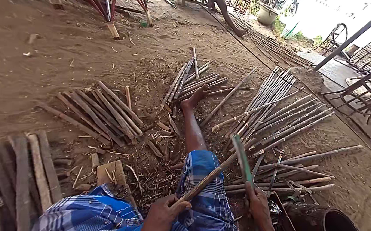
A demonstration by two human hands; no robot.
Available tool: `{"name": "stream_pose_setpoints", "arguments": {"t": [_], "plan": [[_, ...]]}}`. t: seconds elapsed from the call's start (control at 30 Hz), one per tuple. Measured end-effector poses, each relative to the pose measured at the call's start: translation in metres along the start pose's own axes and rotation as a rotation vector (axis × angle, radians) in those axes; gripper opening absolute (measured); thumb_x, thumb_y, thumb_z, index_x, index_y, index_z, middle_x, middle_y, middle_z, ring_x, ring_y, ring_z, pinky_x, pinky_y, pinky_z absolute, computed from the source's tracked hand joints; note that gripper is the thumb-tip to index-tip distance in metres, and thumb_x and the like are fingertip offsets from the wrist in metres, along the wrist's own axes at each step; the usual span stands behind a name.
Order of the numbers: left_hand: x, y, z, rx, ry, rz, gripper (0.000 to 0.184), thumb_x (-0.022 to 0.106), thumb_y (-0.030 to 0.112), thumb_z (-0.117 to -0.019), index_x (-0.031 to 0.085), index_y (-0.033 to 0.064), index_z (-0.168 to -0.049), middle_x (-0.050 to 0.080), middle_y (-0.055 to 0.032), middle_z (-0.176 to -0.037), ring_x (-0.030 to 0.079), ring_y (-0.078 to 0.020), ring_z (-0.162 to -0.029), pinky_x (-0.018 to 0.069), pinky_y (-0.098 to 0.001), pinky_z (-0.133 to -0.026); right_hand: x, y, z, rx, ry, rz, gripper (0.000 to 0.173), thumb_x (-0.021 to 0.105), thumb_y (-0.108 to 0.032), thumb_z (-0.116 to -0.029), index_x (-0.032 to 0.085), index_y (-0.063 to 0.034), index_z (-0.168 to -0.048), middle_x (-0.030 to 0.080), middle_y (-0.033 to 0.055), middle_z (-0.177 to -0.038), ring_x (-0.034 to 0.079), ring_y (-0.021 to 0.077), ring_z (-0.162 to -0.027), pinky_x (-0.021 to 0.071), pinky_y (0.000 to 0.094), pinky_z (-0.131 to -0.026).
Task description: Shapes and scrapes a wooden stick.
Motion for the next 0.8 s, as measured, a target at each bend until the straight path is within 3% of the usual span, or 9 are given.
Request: {"name": "stream_pose_setpoints", "arguments": {"t": [0.03, 0.13, 0.3, 0.37, 0.47, 0.53, 0.57, 0.67, 0.8], "plan": [[0.004, 0.0, 0.0, -0.011, -0.02, 0.021, 0.055, 0.075, 0.069, -0.0787, 0.071, 0.0148, -0.079, 0.063, 0.0008, -0.06, 0.058, -0.0154, -0.053, 0.0514, -0.0394, -0.057, 0.001, 0.005, 0.004, 0.031, 0.025, -0.047, 0.057, 0.049, -0.056, -0.1038, 0.062, -0.0038, -0.084, 0.053, 0.0059, -0.055, 0.051, 0.0197, -0.041, 0.0478, 0.0401, -0.04], [0.007, 0.003, -0.007, -0.034, -0.069, 0.089, 0.051, 0.074, 0.062, -0.0854, 0.068, 0.0117, -0.076, 0.059, -0.0002, -0.057, 0.053, -0.0139, -0.049, 0.0456, -0.0351, -0.051, 0.03, -0.011, 0.037, -0.166, -0.175, 0.283, 0.059, 0.048, -0.061, -0.1022, 0.069, -0.0082, -0.085, 0.06, 0.0076, -0.062, 0.063, 0.0245, -0.059, 0.0525, 0.0507, -0.057], [0.011, 0.002, -0.006, -0.089, -0.185, 0.173, 0.052, 0.062, 0.057, -0.0972, 0.071, 0.0093, -0.078, 0.063, -0.0023, -0.057, 0.051, -0.0117, -0.043, 0.042, -0.0284, -0.044, 0.005, 0.011, 0.008, 0.034, 0.052, -0.006, 0.057, 0.049, -0.055, -0.1039, 0.063, -0.0047, -0.082, 0.054, 0.0056, -0.055, 0.053, 0.0199, -0.043, 0.049, 0.0409, -0.042], [0.009, 0.005, -0.004, -0.113, -0.2, 0.229, 0.05, 0.057, 0.051, -0.1024, 0.074, 0.0079, -0.085, 0.067, -0.0033, -0.064, 0.05, -0.0106, -0.044, 0.0408, -0.0263, -0.042, 0.026, -0.007, 0.028, -0.117, -0.12, 0.24, 0.058, 0.05, -0.058, -0.102, 0.07, -0.0065, -0.087, 0.061, 0.0076, -0.064, 0.063, 0.0239, -0.059, 0.0536, 0.0486, -0.058], [0.002, 0.002, -0.007, -0.039, -0.105, 0.306, 0.036, 0.074, 0.043, -0.0918, 0.07, 0.0081, -0.096, 0.064, -0.0029, -0.071, 0.051, -0.0112, -0.051, 0.0424, -0.0273, -0.046, 0.015, -0.006, 0.017, -0.083, -0.061, 0.192, 0.06, 0.05, -0.062, -0.1001, 0.07, -0.0077, -0.087, 0.059, 0.0057, -0.063, 0.06, 0.022, -0.056, 0.0529, 0.0468, -0.055], [0.001, -0.002, -0.015, -0.014, -0.042, 0.293, 0.045, 0.087, 0.046, -0.0759, 0.067, 0.0094, -0.093, 0.061, -0.0028, -0.069, 0.053, -0.0136, -0.052, 0.0458, -0.0305, -0.048, 0.004, 0.005, 0.0, 0.018, 0.045, -0.006, 0.059, 0.048, -0.058, -0.1034, 0.063, -0.0044, -0.085, 0.054, 0.0058, -0.056, 0.053, 0.0202, -0.044, 0.0493, 0.0406, -0.042], [0.001, -0.003, -0.015, -0.029, -0.035, 0.293, 0.045, 0.089, 0.045, -0.0743, 0.066, 0.0091, -0.088, 0.061, -0.0034, -0.067, 0.053, -0.0138, -0.05, 0.0452, -0.0305, -0.047, 0.011, 0.002, 0.006, -0.013, 0.002, 0.039, 0.058, 0.048, -0.056, -0.1037, 0.065, -0.0039, -0.086, 0.056, 0.0068, -0.058, 0.055, 0.0215, -0.047, 0.0506, 0.0425, -0.046], [-0.001, -0.003, -0.01, -0.071, -0.06, 0.354, 0.036, 0.084, 0.037, -0.0848, 0.066, 0.0055, -0.082, 0.066, -0.0065, -0.063, 0.054, -0.0123, -0.043, 0.0431, -0.0255, -0.041, 0.032, -0.016, 0.029, -0.192, -0.142, 0.336, 0.06, 0.048, -0.063, -0.1009, 0.069, -0.0097, -0.085, 0.061, 0.0065, -0.063, 0.064, 0.0239, -0.059, 0.0537, 0.0499, -0.057], [-0.004, 0.002, -0.017, -0.034, 0.007, 0.273, 0.042, 0.077, 0.05, -0.089, 0.071, 0.0087, -0.081, 0.069, -0.0047, -0.066, 0.059, -0.0153, -0.05, 0.0491, -0.0311, -0.049, 0.01, -0.002, -0.002, 0.016, 0.017, 0.036, 0.058, 0.051, -0.058, -0.1027, 0.063, -0.0045, -0.083, 0.054, 0.0062, -0.056, 0.054, 0.0205, -0.044, 0.0497, 0.0412, -0.043]]}}
Point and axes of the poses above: each hand's wrist, its own z-axis away from the middle knuckle, its own x-axis out of the palm, y = z × x, the point moved 8 cm from there along -z, towards the middle knuckle
